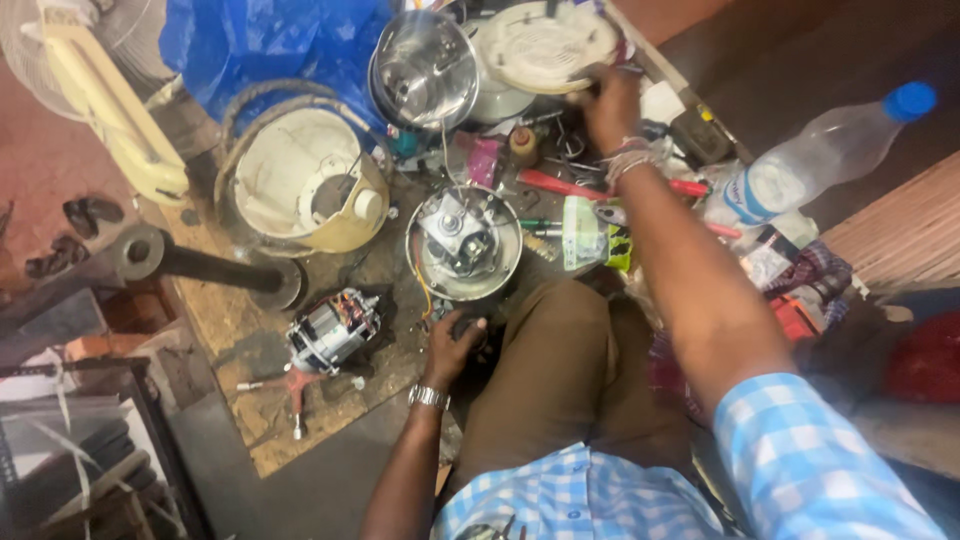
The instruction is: The person repairs a small electric motor or appliance by manipulating wires and components on a cluttered workbench. They use pliers and a screwdriver to adjust parts and connect wires, occasionally handling a plastic housing.
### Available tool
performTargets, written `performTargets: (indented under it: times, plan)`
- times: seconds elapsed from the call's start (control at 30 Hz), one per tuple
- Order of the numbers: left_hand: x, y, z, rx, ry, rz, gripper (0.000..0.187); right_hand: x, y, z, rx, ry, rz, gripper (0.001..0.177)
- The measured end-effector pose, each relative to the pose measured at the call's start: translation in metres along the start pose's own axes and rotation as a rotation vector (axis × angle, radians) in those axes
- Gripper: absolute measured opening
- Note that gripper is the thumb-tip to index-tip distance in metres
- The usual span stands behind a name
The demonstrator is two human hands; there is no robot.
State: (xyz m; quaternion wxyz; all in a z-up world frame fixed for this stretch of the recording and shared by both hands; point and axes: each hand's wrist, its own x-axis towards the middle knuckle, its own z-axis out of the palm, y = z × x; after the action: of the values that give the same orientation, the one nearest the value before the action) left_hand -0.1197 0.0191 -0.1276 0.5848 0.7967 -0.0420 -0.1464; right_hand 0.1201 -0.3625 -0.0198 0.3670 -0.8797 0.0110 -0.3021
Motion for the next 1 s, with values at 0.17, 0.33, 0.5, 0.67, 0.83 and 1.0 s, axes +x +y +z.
performTargets:
  times: [0.17,0.33,0.5,0.67,0.83,1.0]
  plan:
    - [0.004,0.002,0.001,-0.26,-0.017,-0.044,0.031,-0.03,0.019,-0.026,0.08,-0.234,0.185,0.068]
    - [0.002,-0.012,0.003,-0.345,0.004,-0.093,0.033,-0.059,0.025,-0.131,-0.311,-0.461,0.242,0.025]
    - [0.004,-0.011,0.006,-0.303,0.119,0.029,0.032,-0.122,-0.016,-0.158,-0.514,-0.665,0.059,0.032]
    - [-0.04,0.043,0.006,-0.367,0.388,-0.103,0.032,-0.165,-0.036,-0.149,-0.567,-0.499,-0.024,0.042]
    - [-0.096,0.129,0.006,-0.648,0.376,-0.191,0.033,-0.183,-0.04,-0.156,-0.527,-0.387,0.012,0.032]
    - [-0.082,0.183,0.036,-0.506,0.184,0.179,0.039,-0.204,-0.047,-0.197,-0.516,-0.244,0.123,0.037]
